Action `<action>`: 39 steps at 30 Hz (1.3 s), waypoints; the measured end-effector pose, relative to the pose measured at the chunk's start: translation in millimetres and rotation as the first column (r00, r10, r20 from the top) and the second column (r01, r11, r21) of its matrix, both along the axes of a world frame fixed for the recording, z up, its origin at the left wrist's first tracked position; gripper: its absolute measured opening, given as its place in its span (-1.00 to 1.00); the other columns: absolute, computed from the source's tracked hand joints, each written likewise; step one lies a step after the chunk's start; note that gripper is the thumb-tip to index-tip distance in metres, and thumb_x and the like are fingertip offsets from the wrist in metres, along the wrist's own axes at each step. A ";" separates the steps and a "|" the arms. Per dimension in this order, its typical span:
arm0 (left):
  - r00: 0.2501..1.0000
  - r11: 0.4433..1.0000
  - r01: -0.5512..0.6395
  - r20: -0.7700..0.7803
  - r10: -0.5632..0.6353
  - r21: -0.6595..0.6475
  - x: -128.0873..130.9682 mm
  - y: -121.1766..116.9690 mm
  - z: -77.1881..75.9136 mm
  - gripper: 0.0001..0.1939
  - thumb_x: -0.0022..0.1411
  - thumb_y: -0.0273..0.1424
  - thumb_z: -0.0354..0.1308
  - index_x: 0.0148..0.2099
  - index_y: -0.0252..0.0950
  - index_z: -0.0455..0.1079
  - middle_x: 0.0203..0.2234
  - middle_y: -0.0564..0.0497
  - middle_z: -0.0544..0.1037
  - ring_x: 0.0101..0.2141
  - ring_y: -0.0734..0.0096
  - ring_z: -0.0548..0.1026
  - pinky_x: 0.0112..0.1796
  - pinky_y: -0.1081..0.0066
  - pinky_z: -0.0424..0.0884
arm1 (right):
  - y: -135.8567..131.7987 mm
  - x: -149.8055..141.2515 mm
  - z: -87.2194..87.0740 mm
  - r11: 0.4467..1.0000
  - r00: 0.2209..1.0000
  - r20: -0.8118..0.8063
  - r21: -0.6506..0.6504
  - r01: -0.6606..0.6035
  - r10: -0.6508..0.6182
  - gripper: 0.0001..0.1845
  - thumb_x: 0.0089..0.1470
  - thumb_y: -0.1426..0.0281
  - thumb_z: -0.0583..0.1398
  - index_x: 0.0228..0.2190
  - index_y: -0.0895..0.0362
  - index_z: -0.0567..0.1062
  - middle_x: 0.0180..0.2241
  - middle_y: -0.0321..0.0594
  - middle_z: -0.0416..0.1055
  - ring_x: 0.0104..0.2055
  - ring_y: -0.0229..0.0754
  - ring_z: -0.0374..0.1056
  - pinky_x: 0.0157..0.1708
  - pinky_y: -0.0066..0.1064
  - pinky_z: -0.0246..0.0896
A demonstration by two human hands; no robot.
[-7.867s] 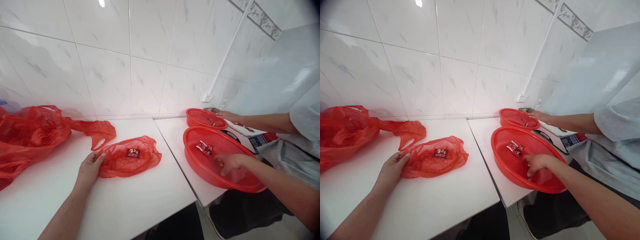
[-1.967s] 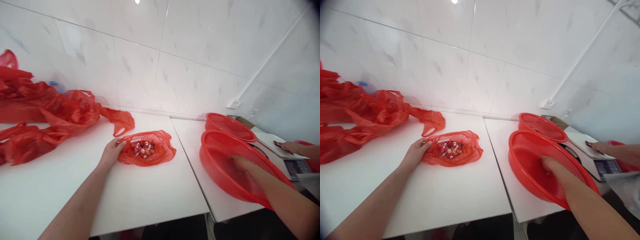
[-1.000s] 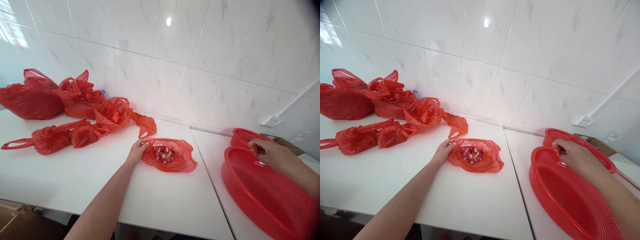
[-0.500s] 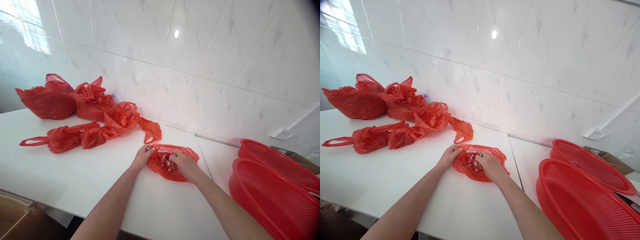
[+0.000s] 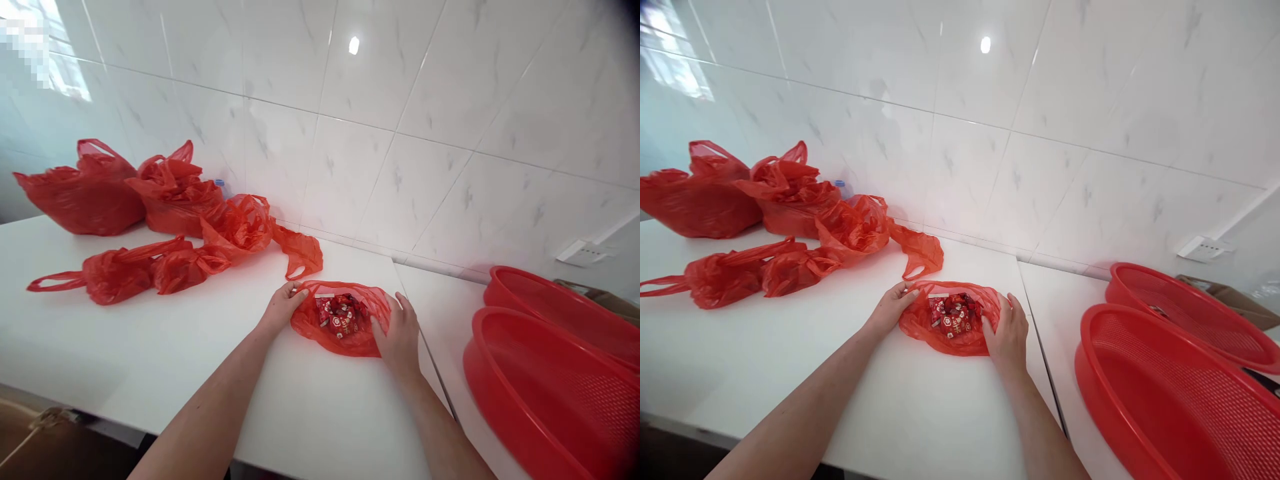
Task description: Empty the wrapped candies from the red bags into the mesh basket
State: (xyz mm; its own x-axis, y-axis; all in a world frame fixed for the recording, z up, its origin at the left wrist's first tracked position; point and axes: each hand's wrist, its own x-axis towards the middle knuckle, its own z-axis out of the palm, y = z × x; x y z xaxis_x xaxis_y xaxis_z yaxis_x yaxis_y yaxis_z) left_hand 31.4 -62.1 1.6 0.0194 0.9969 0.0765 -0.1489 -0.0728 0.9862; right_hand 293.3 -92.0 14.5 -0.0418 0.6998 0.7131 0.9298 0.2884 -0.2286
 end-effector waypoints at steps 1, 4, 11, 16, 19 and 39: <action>1.000 1.000 -0.005 -0.009 0.005 -0.001 0.6 -0.9 0.8 -0.58 0.05 -0.10 0.17 -0.13 -0.28 0.38 -0.31 -0.06 0.58 -0.36 0.28 0.54 -0.35 0.36 0.44 | 2.4 4.8 -5.8 1.000 1.000 -0.017 -0.020 0.008 -0.008 -0.47 0.08 0.30 0.08 0.10 0.11 0.16 0.12 0.03 0.11 0.17 0.06 0.06 0.08 -0.03 0.06; 1.000 1.000 -0.002 -0.024 0.002 -0.005 3.0 -3.5 3.9 -0.56 0.04 -0.09 0.18 -0.12 -0.28 0.38 -0.33 -0.04 0.58 -0.37 0.28 0.54 -0.36 0.36 0.44 | 12.9 17.4 -19.0 0.993 0.997 -0.070 -0.120 0.019 -0.028 -0.37 0.02 0.26 0.14 0.11 0.10 0.11 0.09 0.01 0.17 0.14 0.06 0.09 0.04 -0.05 0.10; 1.000 1.000 0.013 -0.023 -0.013 0.005 8.7 -4.8 8.6 -0.46 0.01 -0.10 0.22 0.00 -0.27 0.32 -0.28 -0.08 0.58 -0.33 0.22 0.55 -0.29 0.29 0.46 | 44.6 18.5 -22.7 0.917 0.967 -0.190 -0.389 0.084 -0.169 -0.47 -0.04 0.21 0.17 -0.03 0.13 0.27 -0.11 -0.07 0.33 -0.07 0.00 0.27 -0.11 -0.19 0.14; 1.000 0.997 0.019 -0.015 -0.018 0.072 11.2 -6.1 11.5 -0.25 0.01 -0.19 0.27 0.20 -0.26 0.09 -0.08 -0.17 0.50 -0.13 0.16 0.50 -0.16 0.22 0.44 | 58.2 11.5 -18.5 0.916 0.931 -0.323 -0.401 0.026 -0.169 -0.79 -0.04 0.25 0.13 -0.56 0.10 0.29 -0.39 -0.22 0.33 -0.34 -0.16 0.26 -0.32 -0.35 0.11; 0.999 0.994 -0.018 -0.037 0.022 0.106 13.4 -7.8 13.7 -0.18 -0.01 -0.21 0.29 0.24 -0.20 0.01 -0.01 -0.18 0.44 -0.04 0.13 0.45 -0.12 0.21 0.42 | 53.7 13.6 -17.6 0.921 0.871 -0.456 -0.390 -0.009 -0.184 -0.79 -0.03 0.26 0.09 -0.58 0.08 0.21 -0.50 -0.32 0.29 -0.47 -0.24 0.18 -0.46 -0.43 0.04; 0.961 0.988 -0.154 0.237 0.143 0.026 10.0 -6.2 17.5 -0.40 -0.03 -0.36 0.32 0.07 -0.14 0.22 -0.32 0.04 0.51 -0.30 0.44 0.49 -0.26 0.41 0.42 | 46.0 39.9 -4.6 0.872 0.087 -0.995 -0.092 -0.481 -0.058 -0.68 -0.21 0.17 0.28 -0.41 0.10 0.42 -0.41 -0.21 0.50 -0.35 -0.09 0.42 -0.37 -0.31 0.31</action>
State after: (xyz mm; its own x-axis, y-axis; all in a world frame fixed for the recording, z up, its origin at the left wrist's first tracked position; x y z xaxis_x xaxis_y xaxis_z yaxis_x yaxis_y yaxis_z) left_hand 41.5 -68.3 19.2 -0.1522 0.9828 0.1047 -0.3590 -0.1536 0.9206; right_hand 333.1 -45.9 9.9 0.2815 0.9595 0.0109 -0.2577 0.0866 -0.9623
